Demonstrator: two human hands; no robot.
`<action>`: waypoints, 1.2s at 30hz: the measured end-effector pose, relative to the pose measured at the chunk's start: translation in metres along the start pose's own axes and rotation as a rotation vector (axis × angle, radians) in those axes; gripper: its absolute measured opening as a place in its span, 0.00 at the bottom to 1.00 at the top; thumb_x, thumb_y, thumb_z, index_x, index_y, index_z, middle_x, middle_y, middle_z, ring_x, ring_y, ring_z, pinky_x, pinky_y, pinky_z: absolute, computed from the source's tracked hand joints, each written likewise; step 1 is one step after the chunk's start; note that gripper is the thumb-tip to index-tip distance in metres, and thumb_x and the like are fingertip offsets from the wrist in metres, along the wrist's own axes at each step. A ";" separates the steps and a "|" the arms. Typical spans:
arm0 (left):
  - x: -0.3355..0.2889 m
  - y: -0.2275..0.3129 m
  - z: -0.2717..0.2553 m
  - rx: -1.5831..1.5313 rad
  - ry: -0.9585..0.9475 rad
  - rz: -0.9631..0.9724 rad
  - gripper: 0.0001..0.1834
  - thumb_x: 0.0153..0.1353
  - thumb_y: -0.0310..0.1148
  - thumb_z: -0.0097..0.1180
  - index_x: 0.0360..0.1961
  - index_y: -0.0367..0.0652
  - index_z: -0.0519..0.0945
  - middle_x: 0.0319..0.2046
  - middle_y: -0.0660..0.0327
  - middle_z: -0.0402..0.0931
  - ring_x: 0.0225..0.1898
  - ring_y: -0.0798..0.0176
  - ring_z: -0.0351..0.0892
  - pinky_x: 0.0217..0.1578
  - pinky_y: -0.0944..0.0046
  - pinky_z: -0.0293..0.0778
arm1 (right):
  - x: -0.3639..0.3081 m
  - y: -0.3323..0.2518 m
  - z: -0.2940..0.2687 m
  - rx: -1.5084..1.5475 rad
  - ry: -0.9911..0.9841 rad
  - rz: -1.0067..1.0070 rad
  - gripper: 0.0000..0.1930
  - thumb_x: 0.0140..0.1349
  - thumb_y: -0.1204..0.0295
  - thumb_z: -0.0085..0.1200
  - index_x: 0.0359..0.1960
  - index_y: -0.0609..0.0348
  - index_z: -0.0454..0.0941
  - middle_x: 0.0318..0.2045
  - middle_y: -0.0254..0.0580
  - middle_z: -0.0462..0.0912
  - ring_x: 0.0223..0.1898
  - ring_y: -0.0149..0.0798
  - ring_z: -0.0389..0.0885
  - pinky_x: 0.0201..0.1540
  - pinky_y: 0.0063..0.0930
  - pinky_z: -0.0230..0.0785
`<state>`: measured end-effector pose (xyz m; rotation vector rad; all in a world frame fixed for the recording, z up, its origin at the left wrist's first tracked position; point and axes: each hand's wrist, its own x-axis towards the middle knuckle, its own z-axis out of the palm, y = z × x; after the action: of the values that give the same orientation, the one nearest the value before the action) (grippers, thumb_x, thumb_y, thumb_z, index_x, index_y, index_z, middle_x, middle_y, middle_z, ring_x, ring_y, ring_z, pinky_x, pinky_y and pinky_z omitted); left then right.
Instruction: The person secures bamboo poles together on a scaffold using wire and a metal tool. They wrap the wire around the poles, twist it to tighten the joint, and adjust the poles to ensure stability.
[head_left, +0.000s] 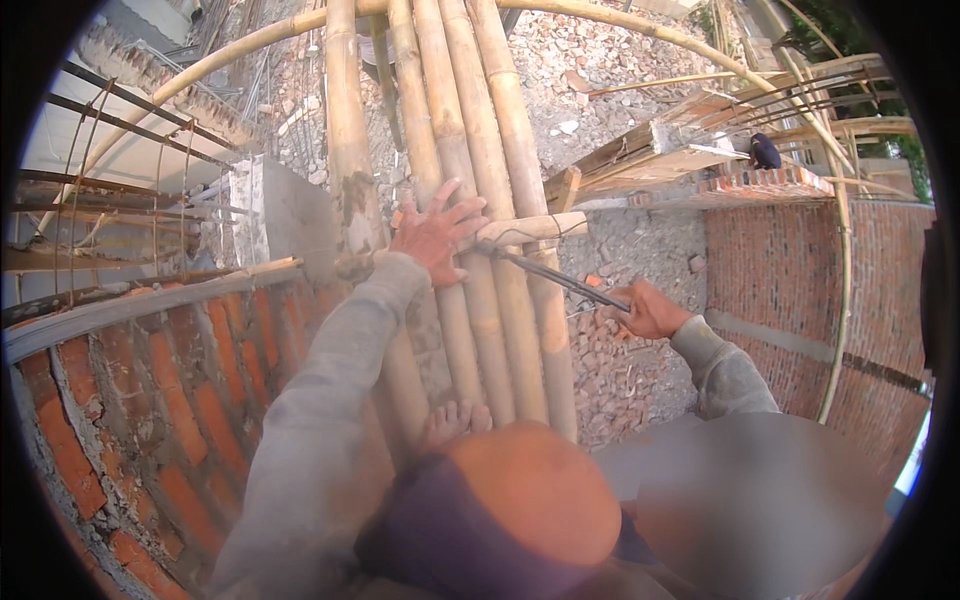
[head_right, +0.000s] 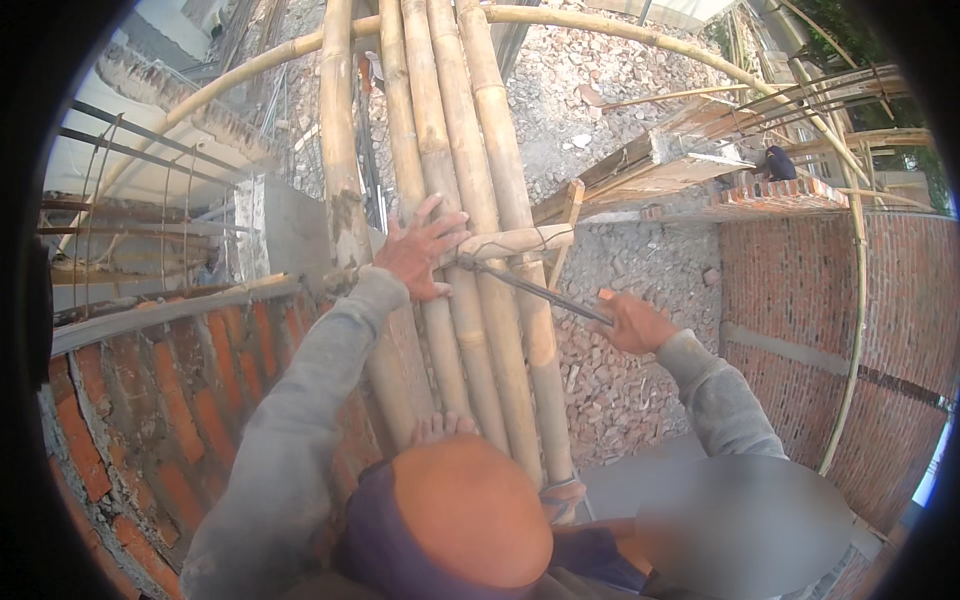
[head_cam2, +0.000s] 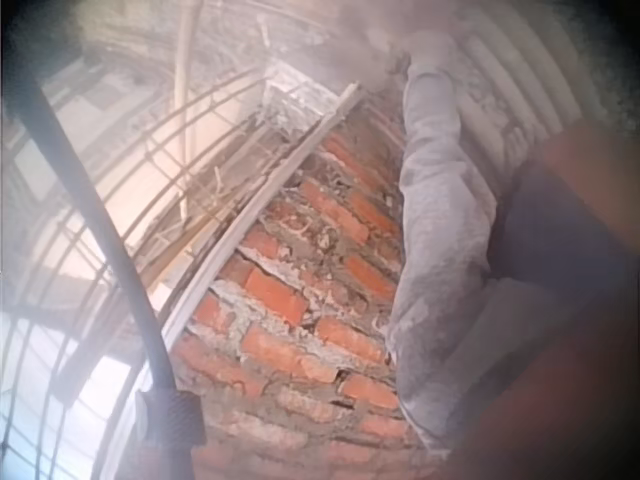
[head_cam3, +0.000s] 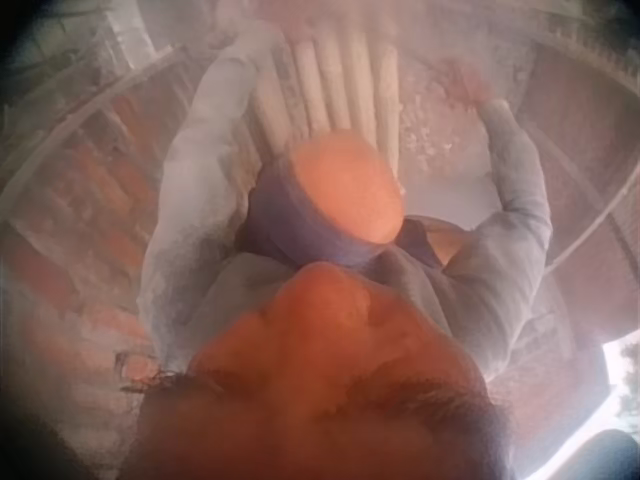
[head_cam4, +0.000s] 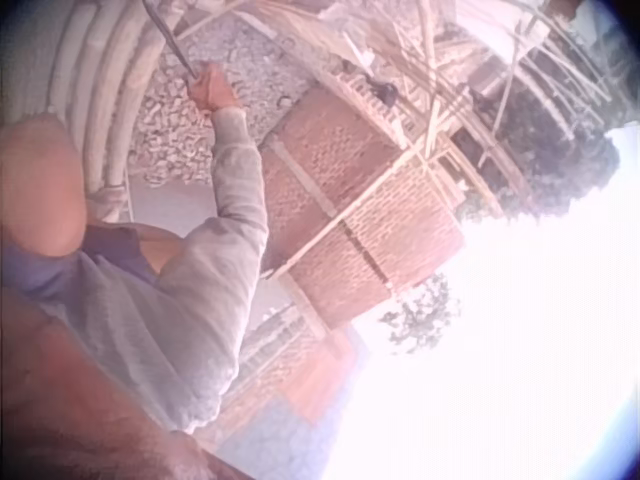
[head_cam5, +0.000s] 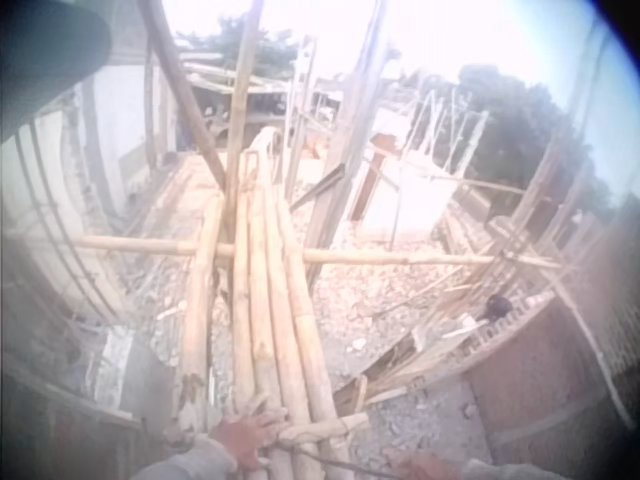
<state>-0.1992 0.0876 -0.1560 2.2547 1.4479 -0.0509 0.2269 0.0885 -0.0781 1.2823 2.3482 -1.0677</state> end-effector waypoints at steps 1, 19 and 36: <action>0.000 0.001 -0.001 0.022 -0.004 -0.001 0.54 0.49 0.53 0.82 0.80 0.70 0.72 0.84 0.78 0.54 0.88 0.53 0.37 0.78 0.10 0.49 | 0.000 -0.003 0.000 0.002 0.003 0.008 0.18 0.75 0.53 0.63 0.51 0.54 0.90 0.35 0.64 0.87 0.43 0.72 0.86 0.49 0.63 0.77; -0.005 -0.002 -0.002 -0.075 0.006 0.026 0.53 0.50 0.47 0.81 0.79 0.79 0.72 0.83 0.73 0.58 0.88 0.48 0.38 0.78 0.08 0.43 | -0.025 -0.112 -0.032 0.281 -0.321 0.204 0.28 0.65 0.66 0.68 0.60 0.72 0.72 0.33 0.55 0.81 0.36 0.54 0.87 0.38 0.49 0.80; -0.001 0.003 -0.004 0.032 -0.014 0.008 0.55 0.51 0.51 0.82 0.81 0.74 0.69 0.85 0.77 0.55 0.88 0.51 0.40 0.78 0.15 0.56 | -0.008 -0.014 0.003 -0.382 0.201 -0.053 0.14 0.61 0.71 0.68 0.42 0.60 0.75 0.30 0.55 0.84 0.37 0.62 0.88 0.43 0.57 0.80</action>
<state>-0.1981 0.0873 -0.1507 2.2813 1.4410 -0.0880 0.2200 0.0768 -0.0692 1.2321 2.5804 -0.4819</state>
